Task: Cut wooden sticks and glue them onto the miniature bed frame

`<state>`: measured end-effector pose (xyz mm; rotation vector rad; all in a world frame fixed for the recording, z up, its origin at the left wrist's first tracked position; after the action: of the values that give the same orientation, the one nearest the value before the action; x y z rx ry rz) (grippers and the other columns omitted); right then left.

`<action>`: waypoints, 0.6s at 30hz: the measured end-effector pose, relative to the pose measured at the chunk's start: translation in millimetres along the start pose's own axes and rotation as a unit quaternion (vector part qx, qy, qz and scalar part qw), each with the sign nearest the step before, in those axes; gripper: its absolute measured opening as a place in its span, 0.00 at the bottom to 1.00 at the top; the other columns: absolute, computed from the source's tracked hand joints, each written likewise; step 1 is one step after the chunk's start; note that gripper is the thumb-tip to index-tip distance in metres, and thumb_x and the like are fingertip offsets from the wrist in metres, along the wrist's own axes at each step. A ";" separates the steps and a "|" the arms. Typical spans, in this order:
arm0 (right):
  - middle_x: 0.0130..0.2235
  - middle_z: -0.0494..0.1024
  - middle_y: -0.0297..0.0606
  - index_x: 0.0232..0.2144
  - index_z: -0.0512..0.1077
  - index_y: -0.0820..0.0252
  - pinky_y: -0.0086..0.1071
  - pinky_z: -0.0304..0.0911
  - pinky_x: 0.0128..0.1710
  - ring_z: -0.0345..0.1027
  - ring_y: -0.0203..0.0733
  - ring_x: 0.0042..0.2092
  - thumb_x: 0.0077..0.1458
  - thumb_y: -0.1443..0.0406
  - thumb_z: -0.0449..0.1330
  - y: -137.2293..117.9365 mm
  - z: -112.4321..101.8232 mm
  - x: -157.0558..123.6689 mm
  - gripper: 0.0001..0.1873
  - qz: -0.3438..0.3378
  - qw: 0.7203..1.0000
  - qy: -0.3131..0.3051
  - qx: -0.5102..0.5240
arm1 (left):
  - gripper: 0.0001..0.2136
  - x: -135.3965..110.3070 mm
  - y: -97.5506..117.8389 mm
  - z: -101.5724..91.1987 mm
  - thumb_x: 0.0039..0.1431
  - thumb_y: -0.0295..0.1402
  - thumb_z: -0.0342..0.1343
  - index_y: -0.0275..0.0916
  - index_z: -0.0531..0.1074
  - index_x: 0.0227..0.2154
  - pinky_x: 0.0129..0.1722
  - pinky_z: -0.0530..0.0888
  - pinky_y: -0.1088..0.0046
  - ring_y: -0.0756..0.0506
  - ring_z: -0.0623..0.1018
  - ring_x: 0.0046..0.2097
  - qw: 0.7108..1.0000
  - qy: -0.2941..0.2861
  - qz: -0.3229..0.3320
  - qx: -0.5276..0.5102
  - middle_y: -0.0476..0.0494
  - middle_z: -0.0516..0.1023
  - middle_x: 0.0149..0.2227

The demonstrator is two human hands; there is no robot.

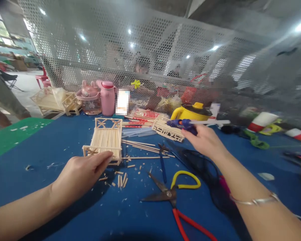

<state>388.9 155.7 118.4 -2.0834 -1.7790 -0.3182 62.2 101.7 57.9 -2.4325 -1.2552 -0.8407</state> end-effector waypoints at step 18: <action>0.46 0.74 0.55 0.55 0.61 0.65 0.43 0.59 0.38 0.67 0.60 0.45 0.54 0.57 0.50 -18.7 56.4 43.9 0.29 -0.066 0.986 -0.020 -0.151 | 0.13 2.1 -13.8 20.1 0.60 0.35 0.45 0.42 0.76 0.38 0.28 0.75 0.69 0.43 0.81 0.30 0.990 -0.095 -0.089 -0.061 0.44 0.81 0.29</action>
<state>373.9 221.4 88.1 -2.1857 -2.0031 -0.6237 59.4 120.9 42.9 -2.5756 -1.5528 -0.7654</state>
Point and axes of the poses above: each hand's wrist, its own x-axis towards the middle knuckle, its own z-axis out of the palm, y = z × x, the point moved 10 cm from there along x, towards the middle knuckle
